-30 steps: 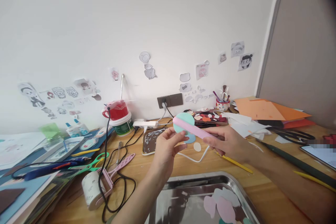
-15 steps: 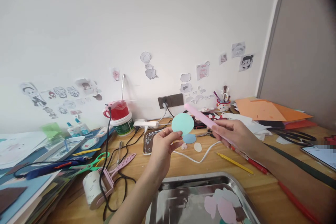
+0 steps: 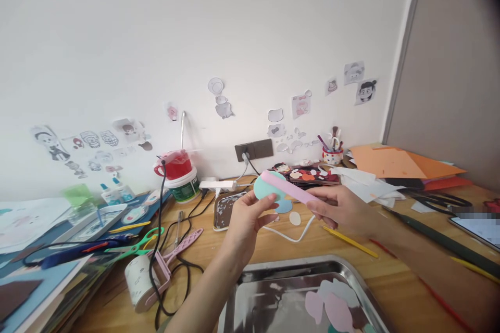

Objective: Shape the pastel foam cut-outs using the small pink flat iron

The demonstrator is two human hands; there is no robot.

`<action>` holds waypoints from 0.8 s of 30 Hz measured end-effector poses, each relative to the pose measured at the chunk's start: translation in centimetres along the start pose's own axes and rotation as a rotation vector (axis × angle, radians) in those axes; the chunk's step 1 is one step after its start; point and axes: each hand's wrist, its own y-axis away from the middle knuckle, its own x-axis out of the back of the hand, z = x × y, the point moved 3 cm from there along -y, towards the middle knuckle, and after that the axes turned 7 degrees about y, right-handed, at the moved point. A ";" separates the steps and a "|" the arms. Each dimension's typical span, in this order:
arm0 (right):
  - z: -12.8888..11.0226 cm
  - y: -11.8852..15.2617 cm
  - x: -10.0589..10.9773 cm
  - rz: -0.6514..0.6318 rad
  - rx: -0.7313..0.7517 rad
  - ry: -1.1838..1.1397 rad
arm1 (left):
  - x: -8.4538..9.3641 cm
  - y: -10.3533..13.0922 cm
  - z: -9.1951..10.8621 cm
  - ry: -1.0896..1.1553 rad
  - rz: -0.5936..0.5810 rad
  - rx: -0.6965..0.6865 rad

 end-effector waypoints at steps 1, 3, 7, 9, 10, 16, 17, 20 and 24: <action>-0.1 0.0 -0.1 -0.014 0.005 0.001 | -0.1 0.0 0.0 -0.011 -0.002 0.009; -0.3 0.1 -0.1 -0.036 0.008 0.010 | -0.1 0.0 0.0 -0.024 0.004 0.014; 0.3 -0.1 0.1 -0.024 -0.002 0.023 | 0.0 0.0 0.1 -0.032 0.003 0.009; 1.0 -0.2 0.1 -0.018 -0.008 0.046 | 0.2 -0.1 0.2 -0.041 0.003 0.018; 1.2 -0.3 0.1 -0.016 -0.011 0.058 | 0.3 -0.2 0.3 -0.045 0.000 0.023; 0.5 -0.3 1.4 0.002 -0.012 0.023 | 0.9 -0.8 0.6 -0.064 0.027 0.081; 0.3 -0.2 1.7 0.011 -0.020 0.016 | 1.0 -0.8 0.6 -0.059 0.038 0.093; 0.0 0.0 2.7 0.050 -0.027 0.005 | 1.1 -0.8 0.7 -0.027 0.056 0.112; 0.1 0.0 2.7 0.006 -0.045 -0.010 | 1.2 -0.9 0.6 0.013 0.057 0.116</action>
